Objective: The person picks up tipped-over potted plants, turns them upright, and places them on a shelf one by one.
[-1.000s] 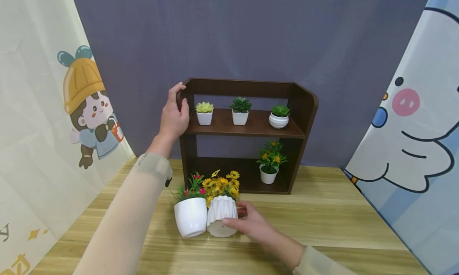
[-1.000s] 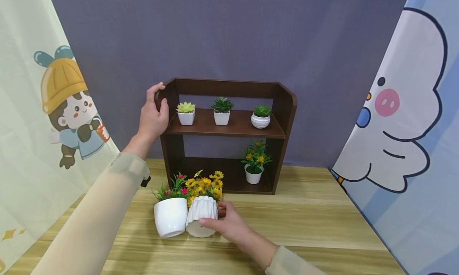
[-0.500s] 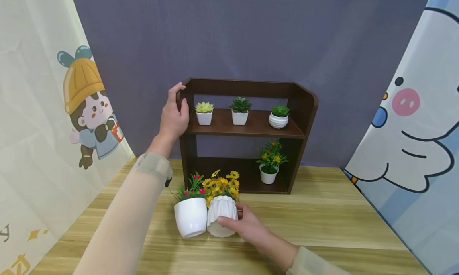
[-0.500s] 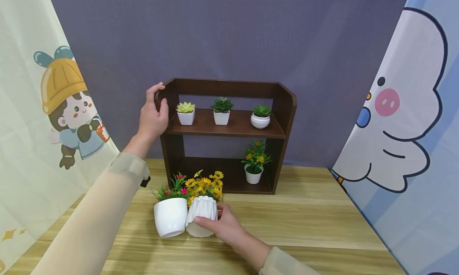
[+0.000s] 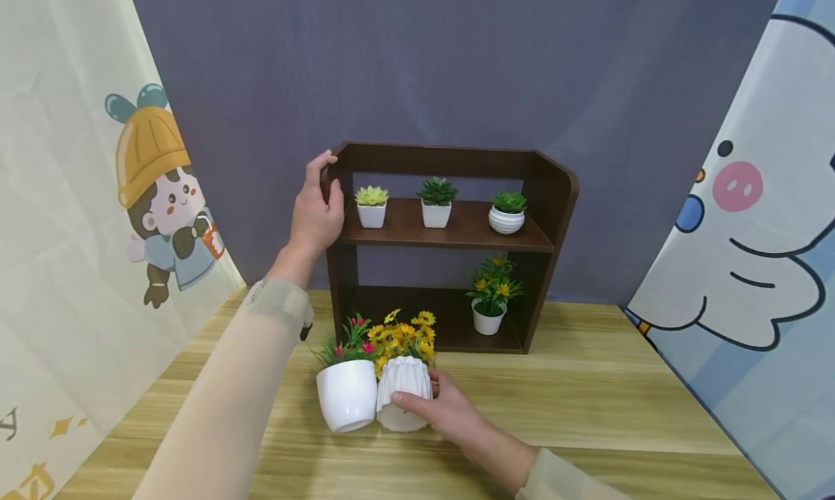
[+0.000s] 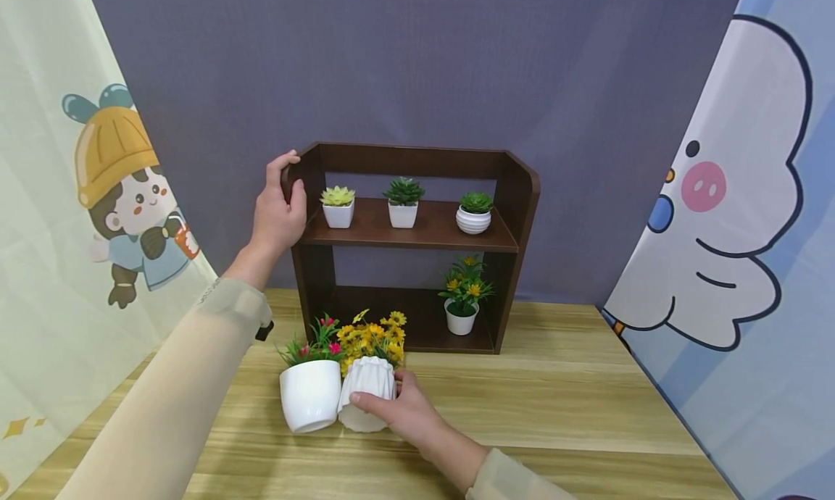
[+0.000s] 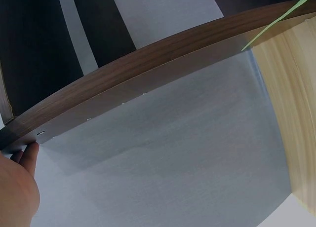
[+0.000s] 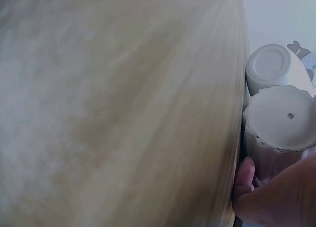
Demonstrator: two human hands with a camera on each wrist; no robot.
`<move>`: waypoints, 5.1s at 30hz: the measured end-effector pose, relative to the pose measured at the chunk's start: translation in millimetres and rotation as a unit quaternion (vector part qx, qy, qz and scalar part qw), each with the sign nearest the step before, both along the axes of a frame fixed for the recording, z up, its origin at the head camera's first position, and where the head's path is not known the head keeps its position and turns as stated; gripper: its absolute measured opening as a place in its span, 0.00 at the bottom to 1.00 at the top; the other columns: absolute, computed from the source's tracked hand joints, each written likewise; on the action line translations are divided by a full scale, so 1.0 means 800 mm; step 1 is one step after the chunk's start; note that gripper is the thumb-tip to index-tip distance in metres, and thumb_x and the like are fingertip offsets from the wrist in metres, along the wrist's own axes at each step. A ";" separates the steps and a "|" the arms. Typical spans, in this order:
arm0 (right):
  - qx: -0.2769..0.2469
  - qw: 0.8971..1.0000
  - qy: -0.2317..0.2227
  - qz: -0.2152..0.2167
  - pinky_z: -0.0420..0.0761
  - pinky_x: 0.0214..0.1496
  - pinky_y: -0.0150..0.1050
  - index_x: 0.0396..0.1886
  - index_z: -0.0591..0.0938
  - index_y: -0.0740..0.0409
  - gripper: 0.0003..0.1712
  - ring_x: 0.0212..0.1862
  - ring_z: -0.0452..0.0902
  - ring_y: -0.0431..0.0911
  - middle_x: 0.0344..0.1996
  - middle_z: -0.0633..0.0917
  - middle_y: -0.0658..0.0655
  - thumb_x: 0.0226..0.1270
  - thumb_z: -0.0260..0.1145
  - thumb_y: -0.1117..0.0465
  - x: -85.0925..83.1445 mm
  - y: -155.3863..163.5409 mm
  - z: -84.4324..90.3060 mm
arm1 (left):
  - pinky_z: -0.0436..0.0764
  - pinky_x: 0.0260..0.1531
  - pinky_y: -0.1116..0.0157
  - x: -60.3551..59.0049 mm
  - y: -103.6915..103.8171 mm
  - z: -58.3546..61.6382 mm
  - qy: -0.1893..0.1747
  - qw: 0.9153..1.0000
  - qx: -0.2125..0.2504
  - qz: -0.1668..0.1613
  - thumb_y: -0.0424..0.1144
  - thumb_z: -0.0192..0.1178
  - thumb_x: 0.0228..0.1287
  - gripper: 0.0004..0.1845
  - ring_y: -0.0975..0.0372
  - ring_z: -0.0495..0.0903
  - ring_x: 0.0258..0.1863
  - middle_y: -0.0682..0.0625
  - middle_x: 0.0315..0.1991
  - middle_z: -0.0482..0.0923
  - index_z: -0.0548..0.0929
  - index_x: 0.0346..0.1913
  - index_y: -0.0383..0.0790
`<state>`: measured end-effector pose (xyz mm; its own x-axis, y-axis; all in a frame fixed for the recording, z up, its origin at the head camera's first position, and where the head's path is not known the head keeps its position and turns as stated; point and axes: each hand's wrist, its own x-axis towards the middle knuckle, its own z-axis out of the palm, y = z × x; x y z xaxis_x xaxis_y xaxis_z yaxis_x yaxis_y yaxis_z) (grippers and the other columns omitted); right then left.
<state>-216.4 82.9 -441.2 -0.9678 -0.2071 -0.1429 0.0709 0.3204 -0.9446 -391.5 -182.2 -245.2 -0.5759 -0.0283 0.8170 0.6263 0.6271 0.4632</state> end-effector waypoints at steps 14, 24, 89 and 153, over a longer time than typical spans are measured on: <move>-0.011 1.000 0.020 0.000 0.85 0.65 0.58 0.81 0.61 0.71 0.59 0.58 0.82 0.54 0.62 0.81 0.67 0.66 0.81 0.41 -0.002 0.002 -0.001 | 0.69 0.29 0.54 0.000 0.001 0.000 0.003 1.000 0.001 0.001 0.40 0.46 0.89 0.22 0.51 0.65 0.22 0.48 0.87 0.62 0.64 0.79 0.49; -0.023 1.000 0.015 0.003 0.85 0.64 0.56 0.81 0.60 0.67 0.59 0.58 0.82 0.54 0.62 0.79 0.68 0.65 0.83 0.44 -0.002 0.003 -0.002 | 0.69 0.30 0.55 0.001 0.001 -0.002 -0.008 1.000 -0.002 0.003 0.41 0.45 0.89 0.23 0.52 0.66 0.22 0.51 0.88 0.60 0.63 0.80 0.50; -0.030 0.996 0.082 0.018 0.82 0.59 0.45 0.81 0.58 0.57 0.61 0.63 0.76 0.55 0.68 0.73 0.69 0.55 0.87 0.62 -0.004 0.017 0.000 | 0.71 0.37 0.50 -0.001 0.000 -0.001 0.002 1.000 0.006 0.002 0.38 0.47 0.88 0.22 0.47 0.68 0.27 0.49 0.87 0.63 0.65 0.78 0.49; -0.036 0.997 0.039 0.063 0.81 0.71 0.59 0.84 0.53 0.68 0.65 0.63 0.81 0.56 0.71 0.76 0.70 0.56 0.85 0.62 -0.002 0.033 -0.002 | 0.68 0.30 0.55 0.003 0.000 -0.001 -0.003 1.000 -0.009 0.004 0.41 0.43 0.90 0.23 0.53 0.65 0.23 0.51 0.88 0.60 0.63 0.80 0.50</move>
